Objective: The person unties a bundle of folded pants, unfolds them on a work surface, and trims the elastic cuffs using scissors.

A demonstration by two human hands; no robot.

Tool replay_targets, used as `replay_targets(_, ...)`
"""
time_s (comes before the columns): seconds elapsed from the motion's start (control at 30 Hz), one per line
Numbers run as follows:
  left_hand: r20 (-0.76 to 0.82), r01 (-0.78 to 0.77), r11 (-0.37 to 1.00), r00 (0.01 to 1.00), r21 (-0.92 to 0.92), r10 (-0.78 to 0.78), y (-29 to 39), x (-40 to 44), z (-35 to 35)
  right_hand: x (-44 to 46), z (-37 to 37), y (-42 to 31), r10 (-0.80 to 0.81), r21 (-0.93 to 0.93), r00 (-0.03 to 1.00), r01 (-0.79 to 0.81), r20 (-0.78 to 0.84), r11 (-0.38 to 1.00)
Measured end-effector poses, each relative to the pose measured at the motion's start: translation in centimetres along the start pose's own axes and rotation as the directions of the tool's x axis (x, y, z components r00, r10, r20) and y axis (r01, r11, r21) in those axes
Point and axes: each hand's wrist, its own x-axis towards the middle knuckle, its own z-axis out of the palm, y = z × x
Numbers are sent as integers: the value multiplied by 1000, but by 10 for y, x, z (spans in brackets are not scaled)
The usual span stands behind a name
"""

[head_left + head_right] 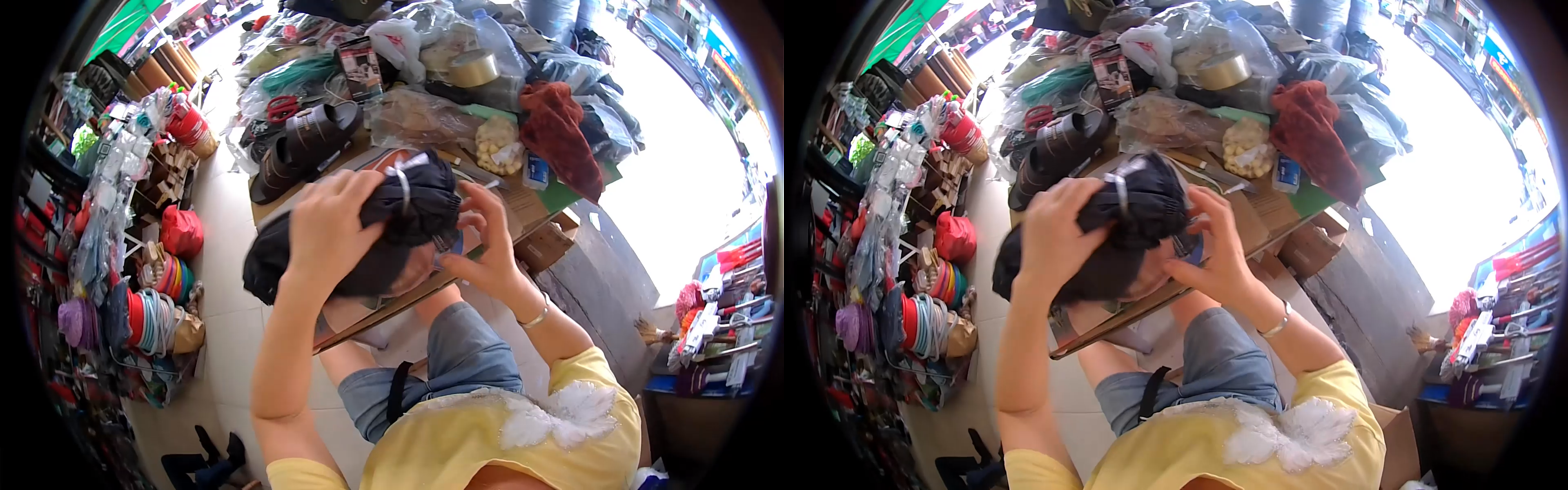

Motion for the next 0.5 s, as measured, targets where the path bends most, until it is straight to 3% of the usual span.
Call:
replay_targets(0.03, 6, -2, 1000, 1000, -8, 2, 5, -2, -5, 6, 3, -6, -55, -38, 997, 57, 56, 998)
replay_targets(0.07, -66, -69, 993, 995, 95, 75, 9, -6, -10, 6, 6, 1, -50, -40, 997, 52, 54, 998)
replay_targets(0.13, -160, -159, 938, 963, 307, 216, 10, -24, 0, 2, 15, 20, -159, -77, 986, 155, -54, 985)
replay_targets(0.2, -114, -115, 932, 980, 345, 163, 17, -53, 28, -6, 5, 24, -67, -139, 997, 61, -37, 988)
replay_targets(0.23, -124, -94, 946, 983, 309, 138, 15, -69, 46, -13, -1, 30, 207, -179, 978, -204, -1, 963)
replay_targets(0.27, -132, -71, 960, 985, 273, 111, 16, -82, 58, -20, -4, 34, 468, -228, 884, -450, 25, 863)
replay_targets(0.37, -189, -40, 972, 978, 231, 85, 24, -100, 69, -25, -10, 37, 75, -220, 994, -92, -82, 971)
replay_targets(0.4, -205, -18, 975, 977, 223, 65, 25, -101, 70, -21, -10, 30, 22, -116, 993, -36, -118, 993)
replay_targets(0.47, -210, -5, 977, 976, 213, 50, 27, -97, 66, -6, -11, -1, -141, -300, 989, 149, 50, 942)
replay_targets(0.5, -209, -3, 979, 977, 205, 47, 27, -96, 63, 1, -7, -14, -143, -293, 988, 155, 60, 944)
